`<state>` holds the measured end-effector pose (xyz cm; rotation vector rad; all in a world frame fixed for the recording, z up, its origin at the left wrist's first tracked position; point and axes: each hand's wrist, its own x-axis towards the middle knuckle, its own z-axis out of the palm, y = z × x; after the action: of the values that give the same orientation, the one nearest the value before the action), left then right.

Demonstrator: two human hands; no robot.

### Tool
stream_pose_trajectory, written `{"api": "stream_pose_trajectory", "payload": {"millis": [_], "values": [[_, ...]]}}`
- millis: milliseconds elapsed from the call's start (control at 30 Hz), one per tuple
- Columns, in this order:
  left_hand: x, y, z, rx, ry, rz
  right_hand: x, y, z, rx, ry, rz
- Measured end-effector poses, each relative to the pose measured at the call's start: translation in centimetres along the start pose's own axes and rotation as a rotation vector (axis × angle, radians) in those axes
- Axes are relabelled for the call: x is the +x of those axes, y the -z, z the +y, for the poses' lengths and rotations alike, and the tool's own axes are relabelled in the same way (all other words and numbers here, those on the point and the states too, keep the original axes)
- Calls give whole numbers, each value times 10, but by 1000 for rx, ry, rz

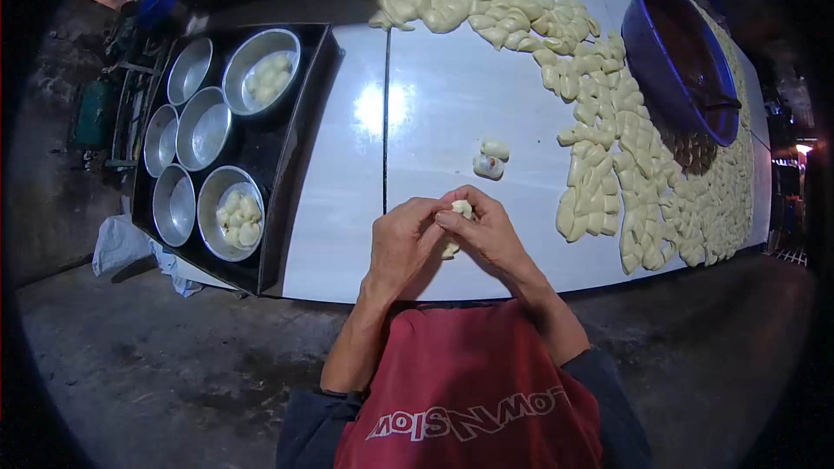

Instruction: The person takes small pieces of dough from a table, fills them with a chocolate-colored paste from a bowl, and shapes them into rounded buns before placing them into circular baking molds on a tray.

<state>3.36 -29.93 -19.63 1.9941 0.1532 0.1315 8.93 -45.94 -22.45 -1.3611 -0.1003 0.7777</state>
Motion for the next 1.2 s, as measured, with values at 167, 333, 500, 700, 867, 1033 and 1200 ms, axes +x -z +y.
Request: {"api": "stream_pose_trajectory", "payload": {"millis": [167, 333, 500, 700, 867, 1033, 1200], "values": [[-7, 0, 10, 27, 131, -63, -14, 9, -10, -47, -20, 36], [-28, -6, 5, 184, -67, -60, -26, 13, -23, -344, -25, -25], [-54, -25, -18, 331, -218, -64, -46, 35, -23, 107, -27, -237], [-61, -16, -10, 460, -221, -297, -33, 47, -34, 451, -24, 83], [-22, -20, 25, 261, -242, 102, -35, 31, -42, 419, -75, 81], [20, -40, 51, 5, -47, -87, -35, 52, -27, 346, 69, 136], [25, -65, 32, -374, 200, -267, -43, 70, -25, 82, 98, 349]]}}
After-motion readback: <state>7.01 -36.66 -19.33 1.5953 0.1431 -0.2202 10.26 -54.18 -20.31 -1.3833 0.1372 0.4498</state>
